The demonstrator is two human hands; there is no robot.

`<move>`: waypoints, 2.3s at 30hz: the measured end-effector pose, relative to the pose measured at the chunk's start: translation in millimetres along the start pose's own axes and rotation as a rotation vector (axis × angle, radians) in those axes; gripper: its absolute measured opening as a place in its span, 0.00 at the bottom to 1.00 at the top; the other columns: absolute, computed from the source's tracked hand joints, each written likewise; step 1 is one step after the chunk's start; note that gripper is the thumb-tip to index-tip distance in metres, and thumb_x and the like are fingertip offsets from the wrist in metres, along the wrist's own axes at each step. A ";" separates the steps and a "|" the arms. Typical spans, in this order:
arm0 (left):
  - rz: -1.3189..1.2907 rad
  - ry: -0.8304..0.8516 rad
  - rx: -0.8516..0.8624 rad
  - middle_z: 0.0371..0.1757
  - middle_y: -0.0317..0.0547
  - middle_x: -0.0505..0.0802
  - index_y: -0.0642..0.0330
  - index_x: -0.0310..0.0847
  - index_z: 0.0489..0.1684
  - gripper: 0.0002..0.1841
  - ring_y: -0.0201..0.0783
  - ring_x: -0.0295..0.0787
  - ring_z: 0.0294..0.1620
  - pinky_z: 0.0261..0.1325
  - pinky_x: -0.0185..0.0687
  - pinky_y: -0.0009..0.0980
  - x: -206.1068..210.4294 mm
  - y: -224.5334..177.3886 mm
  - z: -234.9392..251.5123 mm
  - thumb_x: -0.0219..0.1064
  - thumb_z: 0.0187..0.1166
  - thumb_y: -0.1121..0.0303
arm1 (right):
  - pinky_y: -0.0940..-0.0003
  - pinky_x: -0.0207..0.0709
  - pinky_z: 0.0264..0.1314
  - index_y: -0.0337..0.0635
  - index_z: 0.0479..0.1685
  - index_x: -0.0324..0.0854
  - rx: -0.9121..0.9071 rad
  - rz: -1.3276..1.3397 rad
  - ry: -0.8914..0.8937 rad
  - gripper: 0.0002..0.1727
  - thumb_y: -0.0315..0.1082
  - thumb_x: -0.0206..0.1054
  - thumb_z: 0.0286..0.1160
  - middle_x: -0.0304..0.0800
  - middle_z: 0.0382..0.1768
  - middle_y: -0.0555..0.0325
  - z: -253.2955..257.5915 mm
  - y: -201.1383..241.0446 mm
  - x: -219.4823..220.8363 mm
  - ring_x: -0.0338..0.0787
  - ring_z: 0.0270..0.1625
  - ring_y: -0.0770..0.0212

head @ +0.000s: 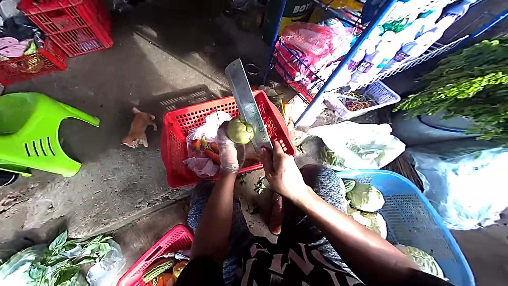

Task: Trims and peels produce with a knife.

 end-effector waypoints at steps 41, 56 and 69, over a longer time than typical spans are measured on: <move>-0.355 -0.238 -0.424 0.49 0.38 0.86 0.52 0.73 0.60 0.14 0.30 0.83 0.51 0.58 0.82 0.30 -21.9 49.7 -3.0 0.41 0.95 0.65 | 0.57 0.82 0.24 0.30 0.43 0.83 -0.126 -0.105 -0.105 0.14 0.34 0.57 0.85 0.85 0.22 0.47 -16.5 14.4 -22.5 0.89 0.22 0.50; -0.017 -0.299 -0.529 0.64 0.51 0.84 0.62 0.71 0.73 0.17 0.41 0.81 0.61 0.65 0.78 0.41 -25.4 58.6 -24.6 0.47 0.93 0.67 | 0.41 0.86 0.44 0.27 0.54 0.81 0.017 -0.187 0.130 0.17 0.34 0.53 0.88 0.91 0.38 0.35 -2.6 -26.0 43.2 0.95 0.42 0.34; 0.266 -0.451 -0.446 0.64 0.57 0.85 0.64 0.75 0.70 0.21 0.47 0.81 0.64 0.68 0.77 0.49 -39.5 39.0 -7.2 0.56 0.91 0.57 | 0.44 0.84 0.52 0.28 0.60 0.77 0.107 -0.027 0.295 0.19 0.37 0.49 0.92 0.90 0.35 0.38 4.0 -41.4 52.0 0.94 0.45 0.38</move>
Point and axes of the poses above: each hand's wrist, its own z-axis towards the middle knuckle, its own x-axis out of the palm, y = z × x, the point moved 9 cm from there along z, towards the middle knuckle
